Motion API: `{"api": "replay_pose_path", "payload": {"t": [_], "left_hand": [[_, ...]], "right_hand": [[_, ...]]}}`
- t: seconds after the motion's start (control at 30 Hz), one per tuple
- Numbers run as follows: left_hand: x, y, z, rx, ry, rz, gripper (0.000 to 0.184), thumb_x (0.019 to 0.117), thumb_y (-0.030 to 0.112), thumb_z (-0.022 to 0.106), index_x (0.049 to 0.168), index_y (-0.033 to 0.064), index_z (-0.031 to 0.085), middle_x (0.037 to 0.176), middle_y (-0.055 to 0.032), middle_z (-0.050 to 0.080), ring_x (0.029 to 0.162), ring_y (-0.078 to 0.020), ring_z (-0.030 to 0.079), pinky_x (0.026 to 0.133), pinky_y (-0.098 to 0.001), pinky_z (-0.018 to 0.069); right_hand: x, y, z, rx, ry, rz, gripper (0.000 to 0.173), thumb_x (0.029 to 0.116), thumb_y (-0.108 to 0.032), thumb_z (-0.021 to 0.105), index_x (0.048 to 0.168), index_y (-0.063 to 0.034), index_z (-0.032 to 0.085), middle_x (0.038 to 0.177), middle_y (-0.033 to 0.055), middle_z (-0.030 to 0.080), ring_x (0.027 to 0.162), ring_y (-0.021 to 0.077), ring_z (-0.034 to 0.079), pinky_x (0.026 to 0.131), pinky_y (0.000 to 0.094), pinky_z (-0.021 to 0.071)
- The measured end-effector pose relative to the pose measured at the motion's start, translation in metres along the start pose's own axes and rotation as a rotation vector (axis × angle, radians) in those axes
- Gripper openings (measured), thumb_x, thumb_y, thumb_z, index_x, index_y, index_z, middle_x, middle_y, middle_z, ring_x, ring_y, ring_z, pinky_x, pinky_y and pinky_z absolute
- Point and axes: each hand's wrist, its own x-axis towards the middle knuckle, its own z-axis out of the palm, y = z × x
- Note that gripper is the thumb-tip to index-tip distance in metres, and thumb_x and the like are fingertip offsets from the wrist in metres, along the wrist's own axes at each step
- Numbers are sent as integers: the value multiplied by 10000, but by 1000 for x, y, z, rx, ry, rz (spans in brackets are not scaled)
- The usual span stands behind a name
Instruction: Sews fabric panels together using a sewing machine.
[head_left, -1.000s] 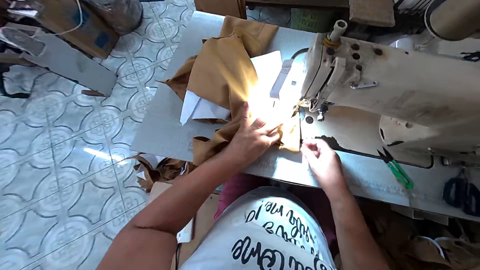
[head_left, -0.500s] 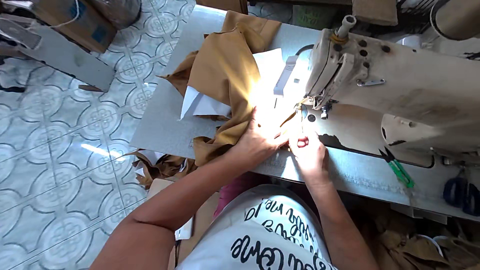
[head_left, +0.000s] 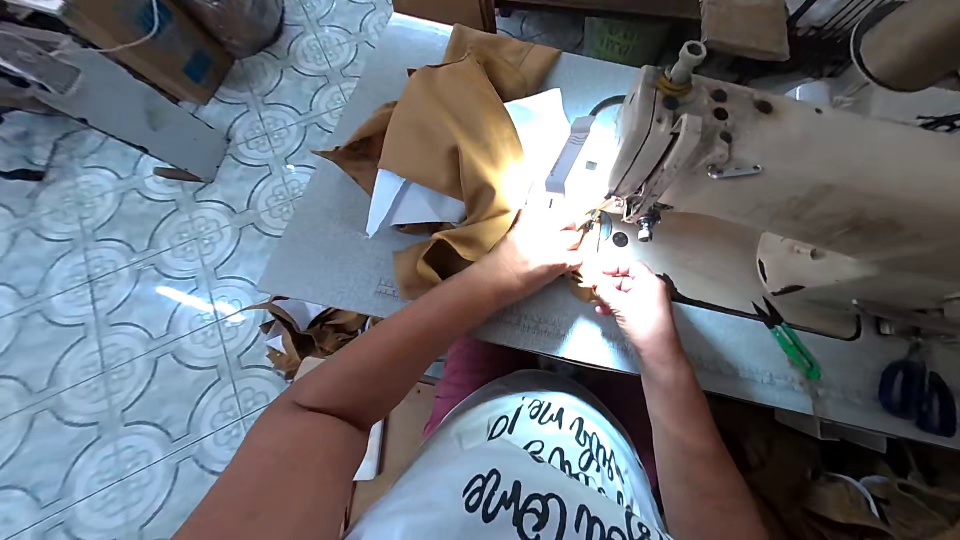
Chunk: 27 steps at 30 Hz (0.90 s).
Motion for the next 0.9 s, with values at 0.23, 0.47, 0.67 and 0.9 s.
{"api": "replay_pose_path", "payload": {"t": [0.23,0.47,0.67,0.9], "left_hand": [[-11,24,-9,27,-153,-111,268,1002,116,583,1093,288,768,1210,-68,686,1326,-405,502,1108,-795,161],[-16,31,-14,25,-223,-100,327,978,64,593,1156,287,751,1319,-101,634,1391,-445,429,1093,-837,125],[-17,31,-11,5,-223,-118,312,988,79,590,1153,287,753,1311,-86,643,1373,-424,460,1088,-829,139],[-20,31,-11,38,-236,-104,333,1000,90,572,1194,304,737,1367,-92,623,1409,-454,418,1090,-837,136]], "right_hand": [[-3,13,9,-237,91,-241,150,867,-43,726,1009,-6,693,718,28,631,577,64,584,565,250,535],[-9,-6,15,-595,75,-223,123,899,-77,722,1002,-23,765,863,126,718,783,241,694,744,441,579],[-10,-13,15,-656,28,-225,127,931,-97,707,1020,-30,767,905,142,723,822,267,703,769,461,582],[-15,5,25,-798,154,-454,134,934,-72,670,1015,-12,757,972,192,721,897,328,731,776,467,607]]}}
